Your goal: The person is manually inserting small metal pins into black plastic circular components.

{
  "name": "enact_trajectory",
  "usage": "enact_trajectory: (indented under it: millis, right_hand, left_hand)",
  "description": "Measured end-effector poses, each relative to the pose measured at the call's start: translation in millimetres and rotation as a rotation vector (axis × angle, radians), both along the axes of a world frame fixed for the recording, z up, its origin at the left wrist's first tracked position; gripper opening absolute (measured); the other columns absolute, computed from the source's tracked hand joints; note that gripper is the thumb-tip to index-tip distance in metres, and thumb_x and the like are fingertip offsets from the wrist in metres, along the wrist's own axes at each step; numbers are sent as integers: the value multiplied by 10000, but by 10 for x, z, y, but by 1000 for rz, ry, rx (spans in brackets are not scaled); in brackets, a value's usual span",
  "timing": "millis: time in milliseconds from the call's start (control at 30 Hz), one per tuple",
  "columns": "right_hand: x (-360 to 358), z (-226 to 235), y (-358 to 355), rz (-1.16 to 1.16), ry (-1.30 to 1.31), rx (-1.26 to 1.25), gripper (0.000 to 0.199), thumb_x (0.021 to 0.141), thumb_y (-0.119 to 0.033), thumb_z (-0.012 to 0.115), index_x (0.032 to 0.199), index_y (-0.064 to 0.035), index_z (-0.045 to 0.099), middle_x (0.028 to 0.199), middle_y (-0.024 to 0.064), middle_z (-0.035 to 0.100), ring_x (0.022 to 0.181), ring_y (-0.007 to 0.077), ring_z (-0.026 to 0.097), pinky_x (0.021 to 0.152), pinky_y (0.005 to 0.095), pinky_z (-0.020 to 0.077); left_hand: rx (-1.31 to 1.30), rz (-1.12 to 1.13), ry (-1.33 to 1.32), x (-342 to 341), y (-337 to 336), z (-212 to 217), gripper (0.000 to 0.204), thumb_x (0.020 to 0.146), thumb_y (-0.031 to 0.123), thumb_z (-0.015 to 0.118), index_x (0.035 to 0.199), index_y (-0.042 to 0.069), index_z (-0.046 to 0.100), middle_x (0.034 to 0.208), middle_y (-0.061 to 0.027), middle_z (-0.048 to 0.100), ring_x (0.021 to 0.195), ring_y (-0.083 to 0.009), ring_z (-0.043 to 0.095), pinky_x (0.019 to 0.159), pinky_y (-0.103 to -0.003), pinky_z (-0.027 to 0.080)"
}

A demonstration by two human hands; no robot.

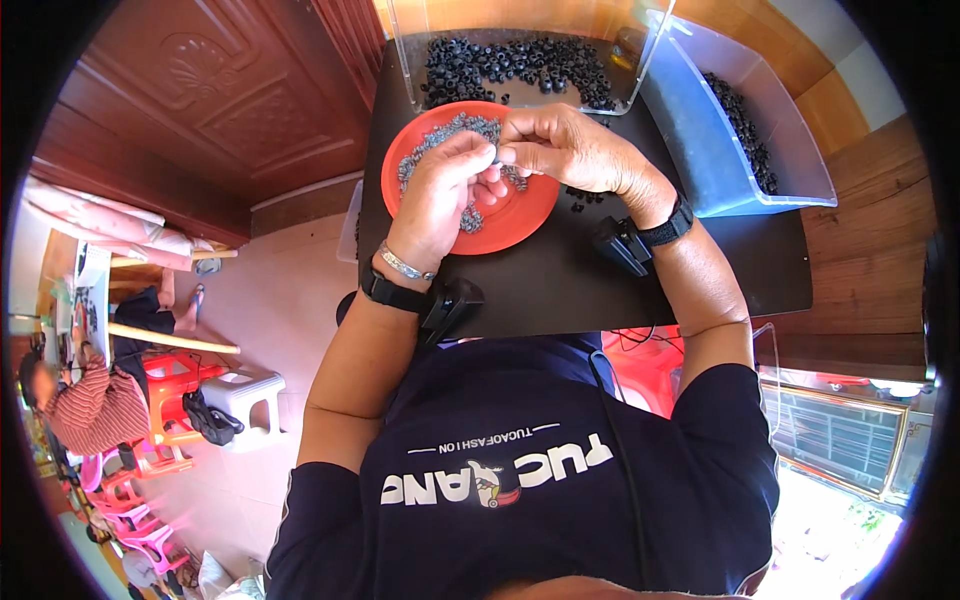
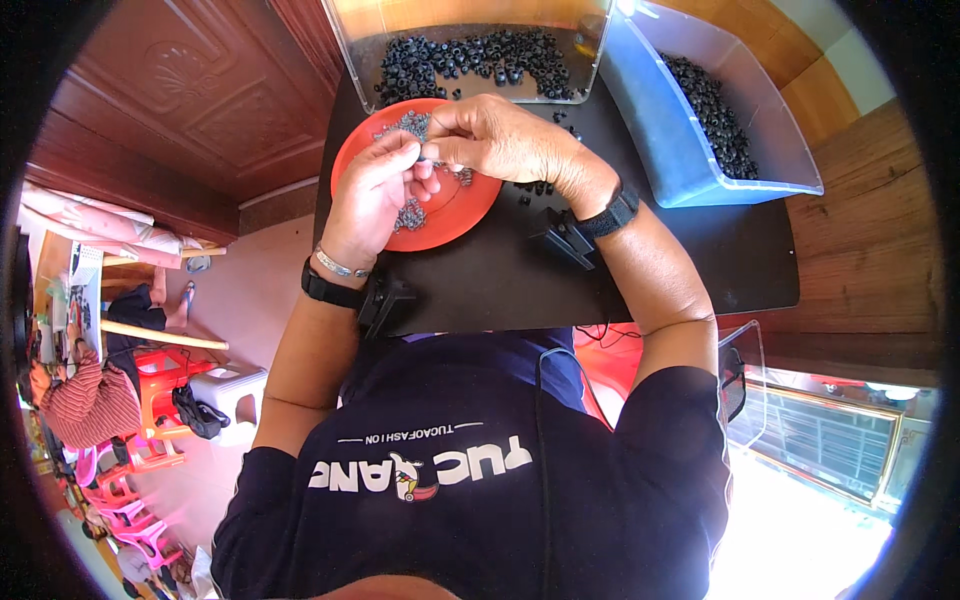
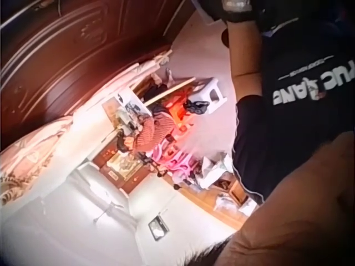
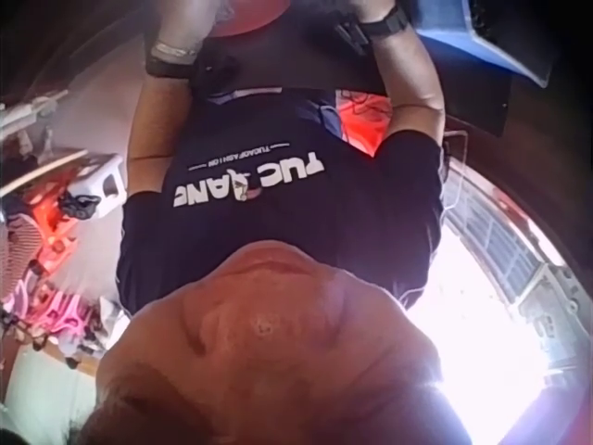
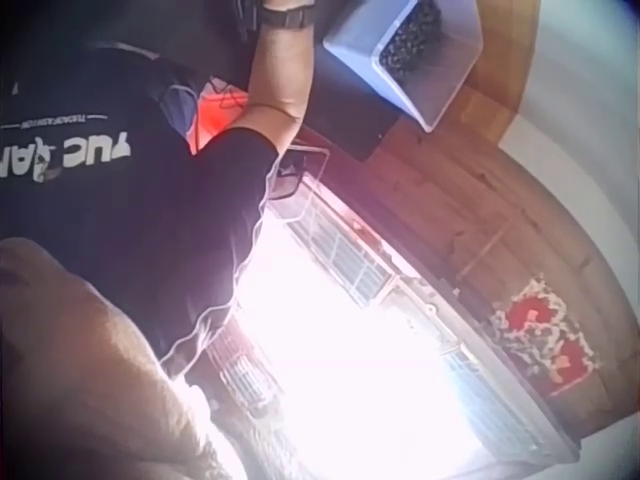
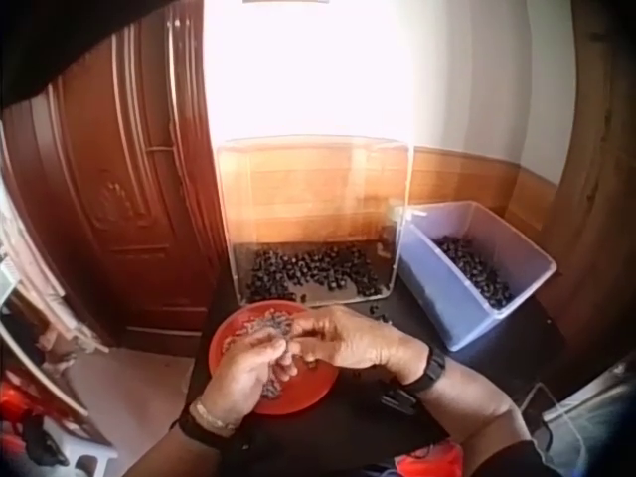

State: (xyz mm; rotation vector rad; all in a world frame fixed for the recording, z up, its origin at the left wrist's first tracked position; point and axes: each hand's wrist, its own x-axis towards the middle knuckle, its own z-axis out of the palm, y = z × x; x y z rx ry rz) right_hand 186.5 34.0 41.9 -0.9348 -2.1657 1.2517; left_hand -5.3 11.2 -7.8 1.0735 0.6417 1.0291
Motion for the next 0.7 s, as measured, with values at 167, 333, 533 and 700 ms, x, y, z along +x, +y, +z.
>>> enact_trajectory:
  millis: [167,333,533,700]
  right_hand:
    - [-64,-131,-11,-145,169,143,158,887,-171,658,892,-19,614,804,-2,610,755,71,552,685,242,459]
    - [-138,-109,-2,-142,125,589,211,797,-108,735,981,-50,651,895,31,618,790,126,612,682,260,493]
    - [-135,-95,-15,-149,125,567,190,815,-114,717,980,-44,655,895,39,615,820,142,610,742,280,495]
    - [-124,154,-214,-260,47,462,251,856,-187,683,1052,-36,646,939,50,616,822,116,588,764,270,480]
  left_hand:
    - [-204,-75,-294,-30,50,-89,160,932,220,508,925,73,572,792,-20,586,738,-153,601,647,-255,441]
    - [-232,-47,-366,-11,65,-48,191,947,227,493,987,61,576,822,-37,596,754,-178,606,655,-278,453]
    - [-191,-103,-430,2,64,-63,234,948,229,489,1029,28,577,825,-50,599,759,-191,608,667,-288,461]
    - [-152,-78,-489,-5,78,-43,230,940,231,498,973,22,588,821,-58,596,751,-195,602,663,-301,462]
